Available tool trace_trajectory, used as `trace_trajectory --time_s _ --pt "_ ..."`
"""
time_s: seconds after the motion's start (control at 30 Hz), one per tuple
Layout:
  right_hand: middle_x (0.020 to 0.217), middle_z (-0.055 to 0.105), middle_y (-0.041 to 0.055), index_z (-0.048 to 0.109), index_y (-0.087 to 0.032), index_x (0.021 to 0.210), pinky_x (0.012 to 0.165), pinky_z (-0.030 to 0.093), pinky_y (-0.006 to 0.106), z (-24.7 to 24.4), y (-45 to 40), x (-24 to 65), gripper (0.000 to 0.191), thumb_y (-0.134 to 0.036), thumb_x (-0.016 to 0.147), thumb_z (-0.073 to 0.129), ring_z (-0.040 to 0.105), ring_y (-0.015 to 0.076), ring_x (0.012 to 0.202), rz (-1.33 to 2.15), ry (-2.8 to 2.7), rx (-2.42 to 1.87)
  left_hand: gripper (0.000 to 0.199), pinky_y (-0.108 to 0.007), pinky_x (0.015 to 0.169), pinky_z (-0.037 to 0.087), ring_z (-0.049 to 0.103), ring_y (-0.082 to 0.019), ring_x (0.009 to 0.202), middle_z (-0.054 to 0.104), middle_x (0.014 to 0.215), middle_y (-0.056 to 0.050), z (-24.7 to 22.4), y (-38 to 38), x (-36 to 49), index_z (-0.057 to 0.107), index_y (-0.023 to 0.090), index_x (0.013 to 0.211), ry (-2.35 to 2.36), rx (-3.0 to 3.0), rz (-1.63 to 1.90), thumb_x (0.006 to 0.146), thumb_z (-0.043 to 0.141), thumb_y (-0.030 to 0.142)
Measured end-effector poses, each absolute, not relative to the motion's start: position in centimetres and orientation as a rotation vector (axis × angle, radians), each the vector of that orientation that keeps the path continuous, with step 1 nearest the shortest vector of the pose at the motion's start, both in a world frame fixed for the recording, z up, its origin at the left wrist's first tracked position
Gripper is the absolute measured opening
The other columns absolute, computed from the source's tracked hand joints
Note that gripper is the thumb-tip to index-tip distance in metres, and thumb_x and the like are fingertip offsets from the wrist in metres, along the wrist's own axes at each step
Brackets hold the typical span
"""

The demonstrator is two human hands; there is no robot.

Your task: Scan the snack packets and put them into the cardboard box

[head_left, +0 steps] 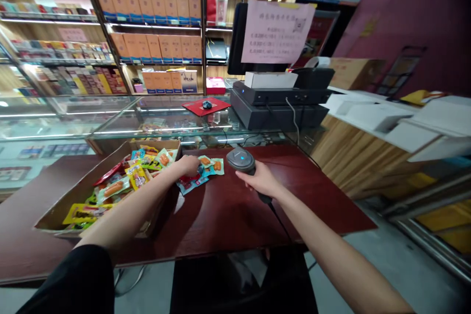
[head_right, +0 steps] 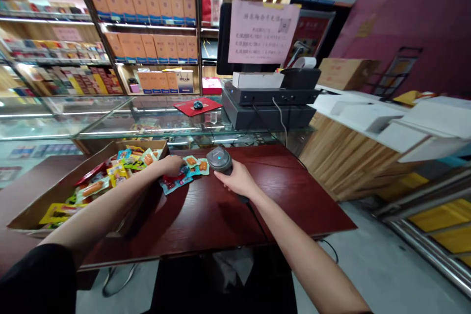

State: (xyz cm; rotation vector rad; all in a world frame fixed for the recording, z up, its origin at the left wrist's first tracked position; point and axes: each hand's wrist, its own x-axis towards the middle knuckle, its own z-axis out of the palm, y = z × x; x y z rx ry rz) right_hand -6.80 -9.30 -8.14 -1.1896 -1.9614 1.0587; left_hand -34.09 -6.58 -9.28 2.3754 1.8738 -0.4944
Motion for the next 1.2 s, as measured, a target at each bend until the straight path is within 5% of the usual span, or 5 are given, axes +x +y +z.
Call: trace_trajectory --time_s 0.27,0.47,0.63,0.93,1.2 --pt "0.05 0.058 -0.0033 0.056 -0.017 0.091 0.036 0.043 0.019 -10.3 -9.0 -6.8 0.024 -0.037 0.08 0.064 0.055 0.0117 0.038 1.13 -1.939 -1.211 0.042 -0.039 0.094 0.043 0.058 -0.031 0.115 0.065 0.118 -0.014 -10.2 -6.6 -35.4 0.065 0.018 0.112 1.898 2.451 -0.251 0.071 0.057 0.012" --pt "0.052 0.059 -0.0026 0.057 -0.018 0.09 0.038 0.045 0.019 -10.8 -9.4 -7.5 0.025 -0.039 0.08 0.064 0.056 0.0118 0.04 1.147 -1.966 -1.173 0.028 -0.03 0.072 0.048 0.065 -0.023 0.084 0.07 0.091 -0.008 -10.1 -5.8 -36.7 0.064 0.017 0.093 1.964 2.17 0.411 0.067 0.069 0.025" --pt "0.052 0.059 -0.0023 0.059 -0.017 0.093 0.039 0.045 0.02 -10.2 -10.1 -7.9 0.028 -0.042 0.081 0.064 0.057 0.0125 0.041 1.15 -1.978 -1.129 0.041 -0.024 0.061 0.048 0.062 -0.015 0.066 0.066 0.069 0.0 -10.5 -5.8 -34.7 0.058 0.016 0.081 1.548 1.631 0.911 0.054 0.083 0.035" --pt "0.049 0.058 -0.0025 0.06 -0.017 0.091 0.039 0.043 0.019 -9.9 -10.8 -8.1 0.023 -0.037 0.08 0.063 0.057 0.0127 0.04 1.145 -2.009 -1.1 0.036 -0.018 0.049 0.041 0.059 -0.01 0.055 0.066 0.064 0.0 -9.7 -7.3 -31.2 0.063 0.014 0.079 1.354 1.298 0.943 0.05 0.083 0.024" --pt "0.049 0.058 -0.0026 0.059 -0.017 0.09 0.038 0.043 0.02 -10.1 -10.8 -8.1 0.022 -0.036 0.08 0.063 0.056 0.0128 0.04 1.146 -1.999 -1.098 0.032 -0.02 0.055 0.047 0.062 -0.011 0.058 0.067 0.063 0.001 -9.4 -7.5 -30.9 0.062 0.014 0.076 1.332 1.271 0.944 0.05 0.082 0.018"
